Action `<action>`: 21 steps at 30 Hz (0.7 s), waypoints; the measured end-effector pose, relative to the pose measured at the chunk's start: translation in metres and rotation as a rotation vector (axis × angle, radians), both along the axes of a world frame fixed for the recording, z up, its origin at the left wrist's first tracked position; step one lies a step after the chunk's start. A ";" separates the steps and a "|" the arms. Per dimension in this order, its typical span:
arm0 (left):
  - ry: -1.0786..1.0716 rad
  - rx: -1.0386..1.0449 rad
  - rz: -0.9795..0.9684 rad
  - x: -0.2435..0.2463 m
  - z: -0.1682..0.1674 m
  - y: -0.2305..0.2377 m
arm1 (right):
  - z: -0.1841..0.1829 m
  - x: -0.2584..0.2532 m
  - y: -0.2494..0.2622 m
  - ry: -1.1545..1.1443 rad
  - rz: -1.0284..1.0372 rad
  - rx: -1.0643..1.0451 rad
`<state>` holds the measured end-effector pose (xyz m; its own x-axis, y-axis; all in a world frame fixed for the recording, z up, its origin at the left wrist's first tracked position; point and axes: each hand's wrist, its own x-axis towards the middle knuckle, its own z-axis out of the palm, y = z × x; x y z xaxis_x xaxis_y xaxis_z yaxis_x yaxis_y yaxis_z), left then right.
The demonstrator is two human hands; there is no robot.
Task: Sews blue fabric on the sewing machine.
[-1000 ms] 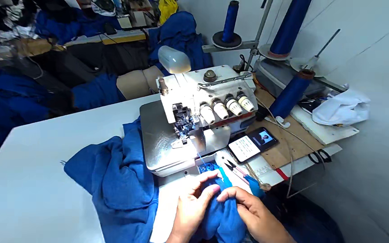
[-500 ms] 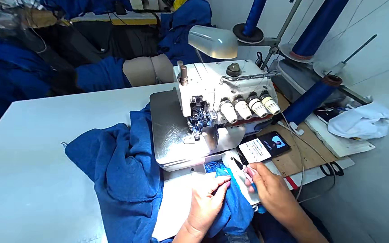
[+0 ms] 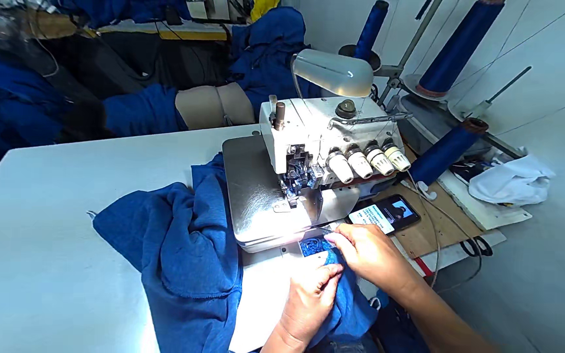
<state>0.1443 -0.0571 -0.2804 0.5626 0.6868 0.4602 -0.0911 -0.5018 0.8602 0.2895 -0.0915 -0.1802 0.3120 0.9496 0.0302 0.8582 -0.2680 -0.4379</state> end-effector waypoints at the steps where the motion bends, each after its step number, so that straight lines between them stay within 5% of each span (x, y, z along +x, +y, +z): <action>1: 0.001 0.013 -0.031 -0.003 0.001 -0.002 | -0.007 0.000 -0.007 -0.039 -0.014 0.075; 5: -0.113 0.191 -0.078 -0.048 0.038 0.022 | -0.030 0.006 -0.044 -0.125 -0.047 0.244; 9: 0.312 0.421 0.621 -0.123 0.078 0.101 | -0.051 -0.017 -0.063 -0.217 -0.060 0.387; 11: 0.660 0.193 0.739 -0.142 0.081 0.151 | -0.049 -0.054 -0.062 -0.141 0.051 0.491; 14: 0.851 -0.044 0.611 -0.158 0.064 0.194 | -0.059 -0.115 -0.056 0.071 0.387 0.502; 16: 0.774 0.064 0.498 -0.165 0.092 0.184 | -0.073 -0.135 -0.047 0.158 0.448 0.572; 21: 0.352 0.526 0.468 -0.228 0.237 0.074 | -0.052 -0.151 -0.010 0.303 0.387 0.605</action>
<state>-0.0838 0.0170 -0.0431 0.4418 0.6295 0.6392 0.4641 -0.7701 0.4376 0.1385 -0.1016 -0.2323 0.0395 0.8383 0.5438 0.6616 0.3859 -0.6430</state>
